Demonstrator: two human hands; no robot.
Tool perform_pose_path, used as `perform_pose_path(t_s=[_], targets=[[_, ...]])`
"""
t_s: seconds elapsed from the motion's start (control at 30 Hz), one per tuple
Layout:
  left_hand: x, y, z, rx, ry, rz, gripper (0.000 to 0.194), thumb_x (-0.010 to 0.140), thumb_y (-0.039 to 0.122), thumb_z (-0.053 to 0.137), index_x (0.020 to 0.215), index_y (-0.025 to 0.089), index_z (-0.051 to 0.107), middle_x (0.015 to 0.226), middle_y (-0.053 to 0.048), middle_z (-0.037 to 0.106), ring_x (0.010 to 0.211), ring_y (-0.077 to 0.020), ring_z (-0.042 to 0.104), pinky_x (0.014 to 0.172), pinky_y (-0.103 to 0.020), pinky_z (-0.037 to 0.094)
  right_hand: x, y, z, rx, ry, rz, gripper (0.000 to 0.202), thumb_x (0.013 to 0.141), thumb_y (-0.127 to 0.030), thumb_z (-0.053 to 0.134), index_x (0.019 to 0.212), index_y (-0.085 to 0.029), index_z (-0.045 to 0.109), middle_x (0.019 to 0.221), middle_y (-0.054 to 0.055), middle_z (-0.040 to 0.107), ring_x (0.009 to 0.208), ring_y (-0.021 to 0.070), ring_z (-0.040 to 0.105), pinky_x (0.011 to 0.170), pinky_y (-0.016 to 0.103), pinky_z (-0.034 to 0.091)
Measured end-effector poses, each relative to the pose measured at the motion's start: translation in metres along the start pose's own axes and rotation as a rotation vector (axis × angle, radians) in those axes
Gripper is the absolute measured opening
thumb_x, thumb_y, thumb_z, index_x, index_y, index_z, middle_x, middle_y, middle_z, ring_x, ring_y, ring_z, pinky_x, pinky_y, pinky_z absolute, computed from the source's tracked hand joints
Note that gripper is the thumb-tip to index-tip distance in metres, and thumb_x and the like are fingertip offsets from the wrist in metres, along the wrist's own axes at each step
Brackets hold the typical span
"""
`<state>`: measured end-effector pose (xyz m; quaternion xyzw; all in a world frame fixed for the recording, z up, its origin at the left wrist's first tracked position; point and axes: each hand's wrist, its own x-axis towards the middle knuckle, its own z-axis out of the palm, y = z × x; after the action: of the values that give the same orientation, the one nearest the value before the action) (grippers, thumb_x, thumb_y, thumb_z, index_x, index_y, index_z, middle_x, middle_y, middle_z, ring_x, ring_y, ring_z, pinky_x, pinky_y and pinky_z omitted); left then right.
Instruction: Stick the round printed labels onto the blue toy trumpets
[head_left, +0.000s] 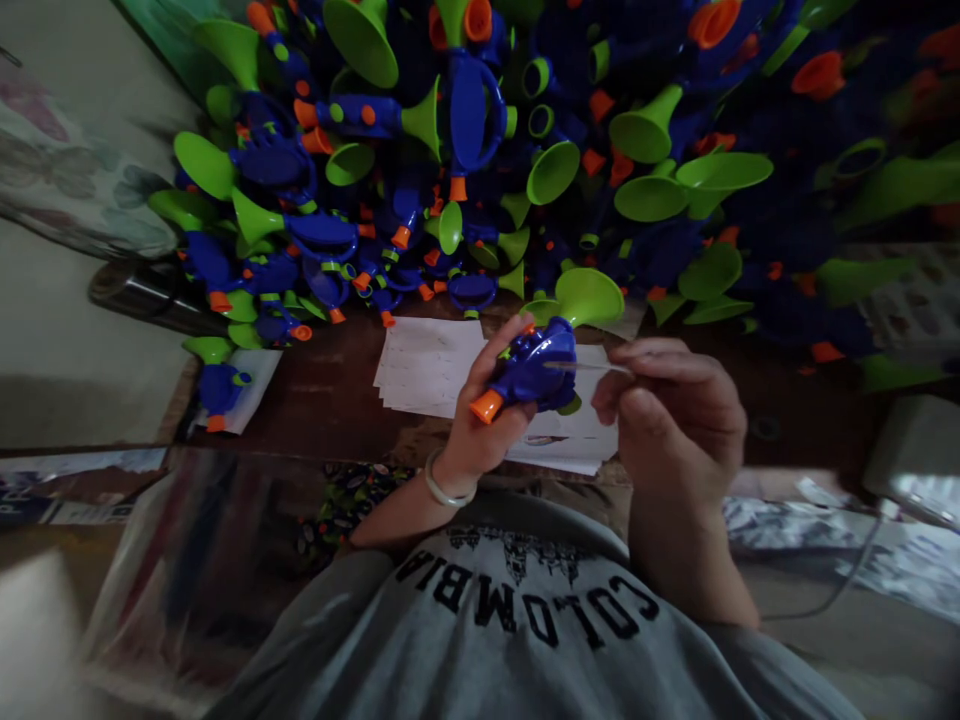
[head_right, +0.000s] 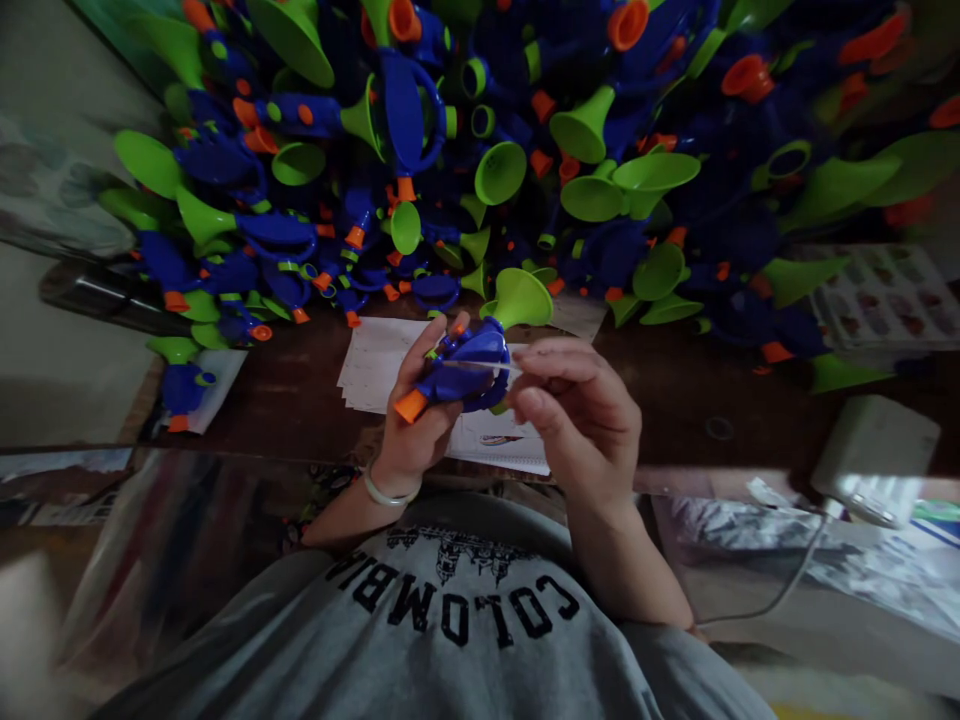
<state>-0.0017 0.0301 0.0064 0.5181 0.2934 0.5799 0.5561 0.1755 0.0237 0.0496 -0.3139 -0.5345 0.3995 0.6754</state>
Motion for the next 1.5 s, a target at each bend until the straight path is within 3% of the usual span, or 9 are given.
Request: perform_pose_path(t_s=[0.03, 0.1, 0.3, 0.63, 0.87, 1.07, 1.37, 1.43, 1.5], targets=[[0.0, 0.0, -0.001, -0.032, -0.012, -0.009, 0.075, 0.092, 0.035, 0.079, 0.16, 0.043, 0.048, 0.171, -0.003, 0.05, 0.162, -0.0315, 0.046, 0.134, -0.054, 0.04, 0.001, 0.002, -0.001, -0.04, 0.058, 0.016, 0.018, 0.093, -0.026, 0.08, 0.108, -0.033, 0.084, 0.101, 0.0, 0.077, 0.069, 0.0097, 0.069, 0.052, 0.021, 0.057], [-0.001, 0.001, -0.001, -0.073, -0.044, -0.019, 0.076, 0.089, 0.034, 0.081, 0.158, 0.04, 0.051, 0.17, -0.004, 0.053, 0.159, -0.0332, 0.049, 0.132, -0.054, 0.044, 0.002, 0.005, -0.001, -0.131, 0.1, 0.068, 0.009, 0.09, -0.024, 0.084, 0.097, -0.029, 0.085, 0.084, -0.002, 0.074, 0.066, 0.0093, 0.066, 0.054, 0.02, 0.054], [0.0, 0.012, 0.0, -0.156, -0.134, -0.082, 0.071, 0.089, 0.032, 0.08, 0.155, 0.038, 0.057, 0.169, -0.004, 0.055, 0.156, -0.0324, 0.053, 0.129, -0.048, 0.048, 0.002, 0.003, 0.005, -0.253, 0.061, 0.13, 0.009, 0.087, -0.026, 0.088, 0.094, -0.028, 0.083, 0.078, -0.004, 0.075, 0.065, 0.0088, 0.066, 0.058, 0.02, 0.055], [-0.001, 0.016, 0.002, -0.206, -0.181, -0.103, 0.07, 0.09, 0.037, 0.079, 0.156, 0.034, 0.055, 0.174, -0.006, 0.048, 0.161, -0.0356, 0.047, 0.133, -0.052, 0.044, 0.001, -0.001, 0.008, -0.303, 0.056, 0.144, 0.007, 0.089, -0.028, 0.086, 0.094, -0.029, 0.081, 0.082, -0.004, 0.076, 0.069, 0.01, 0.068, 0.062, 0.022, 0.057], [-0.002, 0.016, 0.005, -0.064, -0.114, -0.013, 0.058, 0.098, 0.03, 0.073, 0.153, 0.035, 0.059, 0.167, -0.004, 0.057, 0.157, -0.0296, 0.052, 0.134, -0.049, 0.043, -0.004, -0.002, 0.008, -0.344, 0.048, 0.156, 0.01, 0.091, -0.024, 0.084, 0.098, -0.031, 0.081, 0.087, -0.004, 0.077, 0.075, 0.0102, 0.068, 0.068, 0.025, 0.054], [-0.004, 0.018, 0.007, 0.0, -0.106, 0.047, 0.056, 0.1, 0.027, 0.07, 0.153, 0.036, 0.058, 0.169, -0.002, 0.055, 0.162, -0.0293, 0.046, 0.138, -0.051, 0.038, -0.004, -0.003, 0.01, -0.513, 0.014, 0.023, 0.014, 0.093, -0.02, 0.082, 0.101, -0.03, 0.079, 0.09, -0.004, 0.077, 0.081, 0.0123, 0.07, 0.075, 0.03, 0.054], [-0.004, 0.025, 0.014, 0.041, -0.088, 0.088, 0.053, 0.1, 0.025, 0.068, 0.152, 0.034, 0.059, 0.169, -0.002, 0.055, 0.162, -0.0278, 0.046, 0.139, -0.052, 0.037, -0.003, -0.005, 0.02, -0.724, -0.029, -0.145, 0.02, 0.092, -0.013, 0.079, 0.102, -0.029, 0.075, 0.087, -0.004, 0.074, 0.075, 0.0115, 0.067, 0.066, 0.026, 0.053], [-0.008, 0.025, 0.012, 0.082, -0.091, 0.095, 0.052, 0.101, 0.026, 0.068, 0.152, 0.033, 0.059, 0.168, -0.004, 0.056, 0.16, -0.0288, 0.049, 0.136, -0.052, 0.041, -0.003, -0.003, 0.017, -0.816, -0.014, -0.172, 0.023, 0.093, -0.019, 0.079, 0.112, -0.031, 0.072, 0.093, -0.002, 0.074, 0.076, 0.0142, 0.067, 0.069, 0.03, 0.056], [-0.014, 0.026, 0.001, 0.146, -0.06, 0.113, 0.051, 0.101, 0.029, 0.068, 0.151, 0.034, 0.06, 0.166, -0.005, 0.058, 0.158, -0.0297, 0.052, 0.132, -0.053, 0.048, -0.001, 0.001, 0.007, -0.923, 0.078, -0.171, 0.041, 0.095, -0.032, 0.077, 0.134, -0.031, 0.064, 0.107, 0.004, 0.071, 0.079, 0.0186, 0.066, 0.072, 0.036, 0.058]])
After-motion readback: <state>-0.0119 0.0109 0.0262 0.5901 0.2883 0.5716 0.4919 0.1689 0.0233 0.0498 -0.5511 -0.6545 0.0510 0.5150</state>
